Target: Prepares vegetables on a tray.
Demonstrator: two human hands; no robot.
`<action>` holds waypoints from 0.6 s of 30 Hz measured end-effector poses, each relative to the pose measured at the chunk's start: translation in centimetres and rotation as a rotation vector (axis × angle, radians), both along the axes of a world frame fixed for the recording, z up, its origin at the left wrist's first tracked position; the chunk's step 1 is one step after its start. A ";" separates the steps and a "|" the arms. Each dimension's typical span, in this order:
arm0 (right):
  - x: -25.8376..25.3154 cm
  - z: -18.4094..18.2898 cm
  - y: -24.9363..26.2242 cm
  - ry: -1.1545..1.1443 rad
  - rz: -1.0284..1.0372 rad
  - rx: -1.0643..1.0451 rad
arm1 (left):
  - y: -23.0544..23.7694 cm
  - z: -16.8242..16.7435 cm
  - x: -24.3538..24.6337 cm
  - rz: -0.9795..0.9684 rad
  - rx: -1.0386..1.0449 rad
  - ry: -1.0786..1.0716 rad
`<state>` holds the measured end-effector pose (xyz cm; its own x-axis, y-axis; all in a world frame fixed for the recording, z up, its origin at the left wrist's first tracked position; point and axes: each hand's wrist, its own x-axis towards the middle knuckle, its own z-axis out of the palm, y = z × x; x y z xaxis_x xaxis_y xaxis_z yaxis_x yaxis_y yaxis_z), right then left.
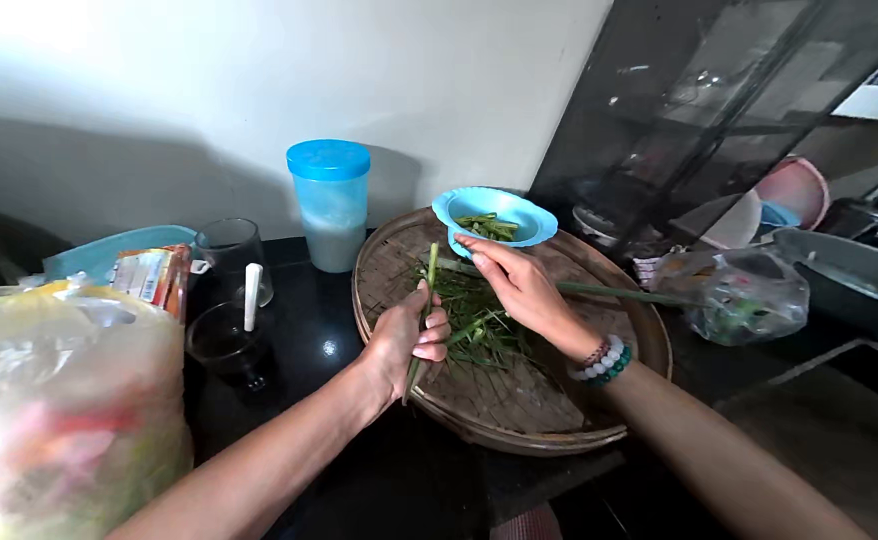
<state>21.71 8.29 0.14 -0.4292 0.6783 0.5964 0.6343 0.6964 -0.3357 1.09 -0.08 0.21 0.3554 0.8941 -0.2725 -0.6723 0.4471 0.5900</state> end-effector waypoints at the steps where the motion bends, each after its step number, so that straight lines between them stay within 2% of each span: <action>1: -0.5 -0.1 -0.6 0.007 0.051 -0.006 | 0.0 0.0 0.0 0.013 -0.004 -0.005; 4: -1.6 -0.6 -2.1 -0.062 0.150 0.001 | 0.1 0.0 0.1 0.029 -0.015 -0.011; 8: -2.3 -1.2 -2.6 -0.185 0.080 0.051 | 0.1 0.1 -0.1 0.033 -0.017 0.005; 12: -1.8 -1.0 -1.6 -0.209 -0.045 0.094 | 0.3 -0.1 -0.2 -0.064 -0.006 -0.028; 15: -0.6 -0.4 -0.4 -0.152 -0.155 0.027 | 0.0 -0.2 0.2 -0.091 0.018 0.015; 18: 0.1 -0.1 -0.2 -0.029 -0.028 0.005 | 0.1 -0.3 0.2 -0.035 0.055 0.048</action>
